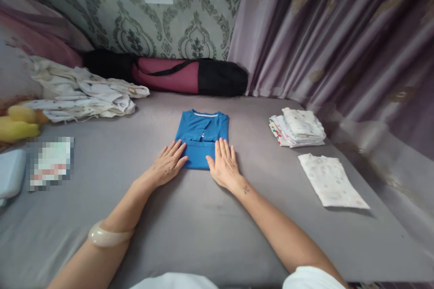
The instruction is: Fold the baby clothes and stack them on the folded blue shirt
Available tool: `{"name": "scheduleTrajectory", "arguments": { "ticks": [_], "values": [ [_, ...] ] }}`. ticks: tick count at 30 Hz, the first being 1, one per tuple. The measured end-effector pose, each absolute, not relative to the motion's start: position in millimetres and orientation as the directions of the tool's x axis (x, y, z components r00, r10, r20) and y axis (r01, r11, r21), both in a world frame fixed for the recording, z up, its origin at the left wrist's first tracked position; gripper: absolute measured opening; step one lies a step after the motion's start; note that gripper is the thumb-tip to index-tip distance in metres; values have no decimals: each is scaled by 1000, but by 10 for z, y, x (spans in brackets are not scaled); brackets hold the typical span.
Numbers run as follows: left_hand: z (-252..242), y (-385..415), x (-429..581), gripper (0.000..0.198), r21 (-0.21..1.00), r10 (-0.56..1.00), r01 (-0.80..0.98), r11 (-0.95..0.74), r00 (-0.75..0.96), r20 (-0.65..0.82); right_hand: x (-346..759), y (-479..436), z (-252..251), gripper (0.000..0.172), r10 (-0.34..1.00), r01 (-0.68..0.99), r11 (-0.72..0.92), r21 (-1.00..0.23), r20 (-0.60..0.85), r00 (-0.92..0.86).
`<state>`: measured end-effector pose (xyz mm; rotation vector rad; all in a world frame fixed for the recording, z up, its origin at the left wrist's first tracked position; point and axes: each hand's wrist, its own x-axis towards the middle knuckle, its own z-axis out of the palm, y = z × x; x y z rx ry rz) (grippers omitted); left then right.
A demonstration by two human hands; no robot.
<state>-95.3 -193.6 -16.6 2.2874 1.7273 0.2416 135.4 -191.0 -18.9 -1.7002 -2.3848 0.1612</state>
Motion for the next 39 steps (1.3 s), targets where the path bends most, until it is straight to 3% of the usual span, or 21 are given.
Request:
{"name": "scheduleTrajectory", "arguments": {
  "ticks": [3, 9, 13, 16, 19, 24, 27, 31, 33, 39],
  "values": [
    [-142, -1948, -945, 74, 296, 958, 923, -245, 278, -76, 1421, -1892, -234, 68, 950, 927, 309, -212, 117, -290],
    [-132, -1967, -1053, 90, 292, 941, 905, -309, 336, -48, 1567, -1826, -126, 68, 939, 886, 293, -359, -64, -337],
    [-61, -1958, -1187, 71, 287, 903, 857, -428, 421, 89, 1709, -1952, 39, 63, 902, 820, 412, -397, 52, -428],
    [1, -1948, -1235, 46, 295, 864, 814, -501, 489, 119, 1796, -2093, 77, 45, 816, 759, 577, -301, 184, -548],
    [26, -1944, -1250, 32, 314, 833, 778, -545, 545, 94, 1840, -2164, 41, 34, 772, 735, 636, -235, 208, -601],
    [36, -1970, -1271, 53, 331, 818, 759, -560, 569, 80, 1851, -2116, -7, 34, 738, 722, 673, -160, 219, -639],
    [66, -1994, -1254, 64, 332, 831, 771, -543, 551, 79, 1838, -2088, 12, 38, 741, 721, 670, -176, 228, -632],
    [102, -2004, -1198, 47, 309, 861, 808, -501, 500, 88, 1782, -2130, 60, 31, 788, 753, 615, -236, 227, -572],
    [93, -1990, -1183, 36, 314, 875, 819, -480, 473, 106, 1746, -2162, 70, 37, 809, 774, 586, -239, 221, -545],
    [-12, -1897, -1218, 33, 436, 890, 777, -454, 416, 186, 1704, -2117, 26, 40, 836, 811, 542, -222, 238, -494]
  ]
}}
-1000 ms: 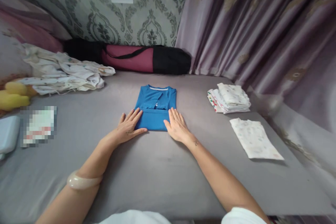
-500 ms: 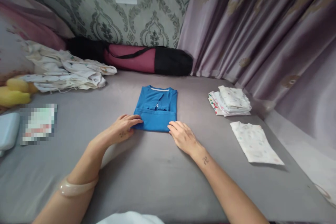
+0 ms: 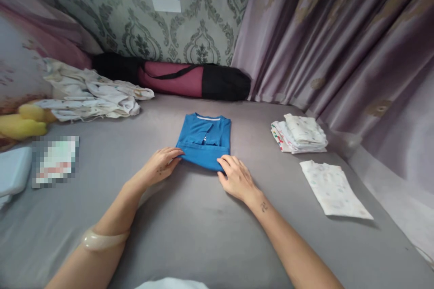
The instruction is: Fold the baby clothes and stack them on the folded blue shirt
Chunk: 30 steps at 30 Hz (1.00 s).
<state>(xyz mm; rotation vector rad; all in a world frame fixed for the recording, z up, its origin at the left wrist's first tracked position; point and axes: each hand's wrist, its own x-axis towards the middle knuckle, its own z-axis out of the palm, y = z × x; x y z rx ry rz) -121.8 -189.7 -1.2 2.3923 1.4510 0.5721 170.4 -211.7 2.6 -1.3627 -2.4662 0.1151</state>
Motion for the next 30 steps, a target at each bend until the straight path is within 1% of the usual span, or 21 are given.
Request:
{"name": "scheduleTrajectory", "arguments": {
  "ticks": [5, 9, 12, 14, 17, 19, 21, 25, 27, 30],
  "values": [
    [-42, -1873, -1261, 36, 511, 882, 721, -467, 422, 210, 1786, -2023, -32, 50, 824, 811, 556, -183, 251, -509],
    [-16, -1879, -1294, 42, 542, 869, 685, -487, 444, 219, 1864, -2024, -100, 50, 811, 799, 569, -194, 292, -507],
    [77, -1892, -1309, 41, 571, 890, 693, -441, 418, 180, 1894, -2063, -95, 48, 807, 804, 567, -182, 321, -496],
    [195, -1915, -1314, 41, 564, 902, 714, -415, 404, 152, 1909, -2107, -30, 48, 803, 803, 570, -172, 322, -501],
    [430, -1983, -1325, 40, 530, 894, 734, -424, 432, 118, 1941, -2206, 139, 49, 795, 787, 590, -181, 305, -525],
    [584, -2051, -1343, 38, 530, 881, 728, -435, 465, 86, 1973, -2295, 261, 49, 787, 764, 609, -211, 279, -550],
    [698, -2138, -1368, 37, 557, 860, 701, -446, 507, 50, 2011, -2399, 366, 49, 778, 735, 627, -258, 243, -579],
    [809, -2358, -1421, 35, 601, 819, 654, -459, 573, 2, 2088, -2623, 542, 52, 781, 699, 615, -365, 158, -605],
    [860, -2470, -1439, 32, 613, 809, 657, -438, 586, -49, 2113, -2718, 648, 52, 780, 688, 593, -419, 85, -621],
    [970, -2582, -1457, 29, 645, 789, 666, -376, 594, -154, 2123, -2792, 823, 50, 736, 643, 564, -518, -36, -676]
  ]
}}
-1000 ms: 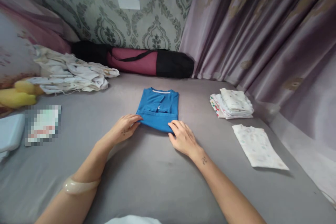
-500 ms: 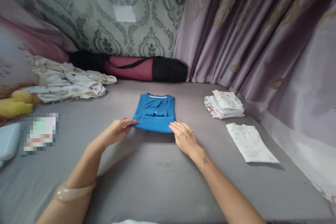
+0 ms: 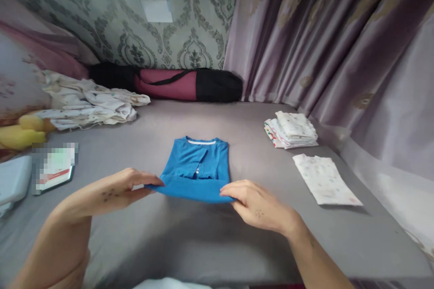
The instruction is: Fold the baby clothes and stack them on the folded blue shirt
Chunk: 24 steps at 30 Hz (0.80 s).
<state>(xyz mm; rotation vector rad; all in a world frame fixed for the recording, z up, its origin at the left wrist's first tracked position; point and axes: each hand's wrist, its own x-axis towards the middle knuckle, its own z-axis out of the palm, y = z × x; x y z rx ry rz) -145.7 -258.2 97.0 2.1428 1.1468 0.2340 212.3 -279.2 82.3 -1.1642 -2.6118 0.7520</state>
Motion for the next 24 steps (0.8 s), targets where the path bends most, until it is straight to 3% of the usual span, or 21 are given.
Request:
{"name": "scheduleTrajectory", "arguments": {
  "ticks": [4, 7, 10, 13, 15, 18, 24],
  "values": [
    [1020, -2520, -1471, 29, 728, 783, 648, -221, 564, -264, 2102, -2714, 930, 40, 747, 595, 433, -677, -100, -657],
    [924, -2343, -1446, 32, 851, 826, 518, -90, 516, -227, 2064, -2540, 859, 27, 841, 575, 278, -769, -94, -532],
    [806, -2142, -1359, 34, 939, 925, 342, 22, 349, -148, 1986, -2295, 698, 21, 914, 482, 172, -859, -43, -403],
    [690, -1949, -1215, 32, 953, 983, 296, 67, 143, -114, 1859, -2017, 481, 23, 972, 394, 121, -911, 29, -231],
    [588, -1824, -1104, 28, 935, 997, 349, 54, 31, -70, 1760, -1851, 328, 26, 994, 458, 93, -884, 60, -86],
    [394, -1656, -949, 24, 865, 995, 500, 43, -97, 6, 1624, -1682, 143, 26, 990, 680, 35, -732, 117, 75],
    [91, -1502, -799, 34, 681, 981, 725, 105, -186, 47, 1490, -1618, 70, 32, 987, 899, -81, -431, 94, 134]
  ]
}}
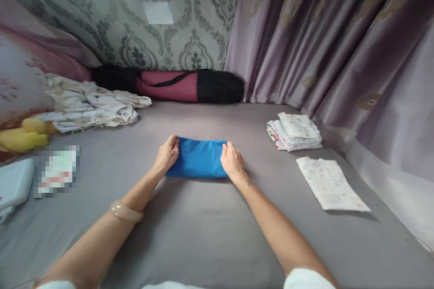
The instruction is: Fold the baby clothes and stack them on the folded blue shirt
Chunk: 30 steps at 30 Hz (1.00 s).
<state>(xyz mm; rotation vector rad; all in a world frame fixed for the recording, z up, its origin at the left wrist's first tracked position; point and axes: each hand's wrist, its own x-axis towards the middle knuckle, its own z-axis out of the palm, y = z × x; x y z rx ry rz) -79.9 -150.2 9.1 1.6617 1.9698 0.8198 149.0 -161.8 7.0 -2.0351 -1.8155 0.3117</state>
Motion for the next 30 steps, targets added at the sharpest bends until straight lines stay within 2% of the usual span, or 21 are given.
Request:
{"name": "scheduleTrajectory", "arguments": {
  "ticks": [7, 10, 15, 22, 25, 27, 30],
  "values": [
    [34, -1506, -746, 38, 402, 982, 899, 175, -186, -11, 1456, -1616, 105, 37, 990, 961, -130, -245, 17, 138],
    [35, -1503, -730, 38, 317, 982, 930, 188, -188, -31, 1449, -1607, 91, 37, 989, 965, -142, -221, 9, 148],
    [31, -1475, -724, 37, 259, 978, 943, 210, -207, -39, 1454, -1557, 96, 34, 984, 955, -179, -235, -29, 177],
    [108, -1512, -756, 34, 293, 974, 930, 221, -224, -23, 1547, -1516, 150, 32, 982, 943, -180, -280, -104, 157],
    [177, -1563, -817, 34, 350, 971, 915, 199, -231, 53, 1516, -1578, 270, 34, 989, 963, -150, -226, -42, 144],
    [231, -1585, -861, 35, 411, 959, 891, 191, -260, 117, 1402, -1621, 359, 38, 993, 982, -18, -188, 108, 39],
    [324, -1605, -921, 36, 527, 943, 831, 180, -298, 148, 1099, -1668, 402, 48, 909, 933, 332, -141, 313, -276]
  ]
}}
